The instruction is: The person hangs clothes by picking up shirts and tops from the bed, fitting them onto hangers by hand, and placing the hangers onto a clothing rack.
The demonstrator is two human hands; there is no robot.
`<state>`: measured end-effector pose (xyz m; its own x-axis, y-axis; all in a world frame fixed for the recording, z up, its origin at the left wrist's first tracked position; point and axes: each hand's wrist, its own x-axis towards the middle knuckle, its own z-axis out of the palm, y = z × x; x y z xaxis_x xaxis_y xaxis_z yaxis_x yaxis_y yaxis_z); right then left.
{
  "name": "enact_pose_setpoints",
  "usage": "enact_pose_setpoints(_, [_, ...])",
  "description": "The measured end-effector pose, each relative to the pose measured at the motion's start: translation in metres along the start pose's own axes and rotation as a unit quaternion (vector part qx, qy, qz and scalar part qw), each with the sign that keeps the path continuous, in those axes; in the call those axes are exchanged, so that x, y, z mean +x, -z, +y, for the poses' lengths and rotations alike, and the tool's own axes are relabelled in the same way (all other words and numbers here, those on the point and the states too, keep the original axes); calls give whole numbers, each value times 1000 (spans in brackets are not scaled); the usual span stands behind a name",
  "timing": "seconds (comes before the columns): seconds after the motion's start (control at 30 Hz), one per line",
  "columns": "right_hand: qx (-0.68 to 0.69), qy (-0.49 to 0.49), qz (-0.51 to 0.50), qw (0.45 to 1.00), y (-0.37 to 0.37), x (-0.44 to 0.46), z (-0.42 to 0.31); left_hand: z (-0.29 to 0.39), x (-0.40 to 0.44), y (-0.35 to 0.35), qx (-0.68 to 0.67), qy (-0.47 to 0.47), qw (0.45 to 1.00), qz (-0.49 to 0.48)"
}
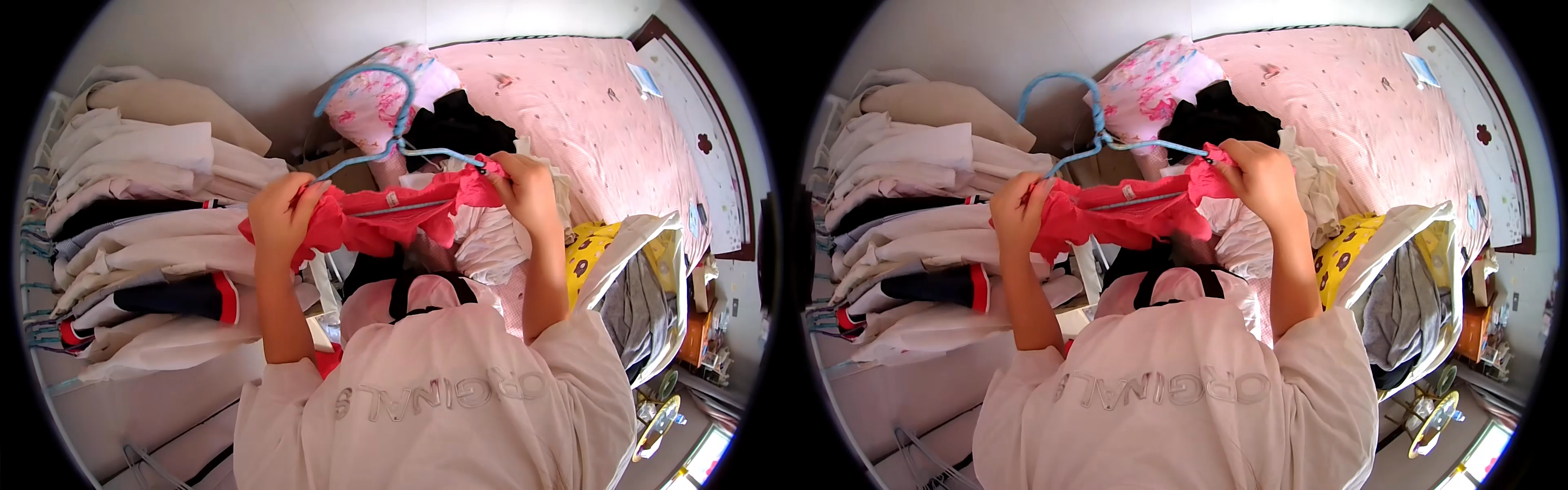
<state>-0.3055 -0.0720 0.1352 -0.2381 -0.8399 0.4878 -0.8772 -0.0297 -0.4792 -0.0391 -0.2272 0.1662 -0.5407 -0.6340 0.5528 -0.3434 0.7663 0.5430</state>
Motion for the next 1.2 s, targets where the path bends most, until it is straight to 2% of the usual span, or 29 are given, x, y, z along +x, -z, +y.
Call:
enact_pose_setpoints(0.2, [75, -40, 12, 996, 5, -3, 1, 6, 3, 14, 32, -49, 998, -18])
enact_pose_setpoints(0.3, [97, -56, -23, 993, 15, -6, 4, 8, -10, 21, 97, -76, 992, -14])
enact_pose_setpoints(0.4, [108, -108, -95, 984, 28, -8, 1, -5, -34, 20, 45, -30, 998, -17])
enact_pose_setpoints(0.5, [202, -56, -136, 968, 44, -11, -4, -10, -45, 23, 8, 8, 999, -48])
enact_pose_setpoints(0.63, [147, 29, -94, 984, 54, -17, -4, -8, -60, 35, -10, 22, 999, -28])
enact_pose_setpoints(0.77, [90, -23, -111, 989, 54, -20, -19, 1, -71, 57, -3, 22, 1000, -20])
enact_pose_setpoints(0.87, [48, -5, -164, 985, 56, -28, -31, 4, -98, 68, -19, 50, 999, -5])
enact_pose_setpoints(1.0, [107, 28, -164, 980, 69, -53, -63, 13, -142, 83, -4, 78, 997, 11])
enact_pose_setpoints(1.2, [196, 86, -330, 919, 83, -70, -101, 7, -211, 110, -51, 116, 991, 47])
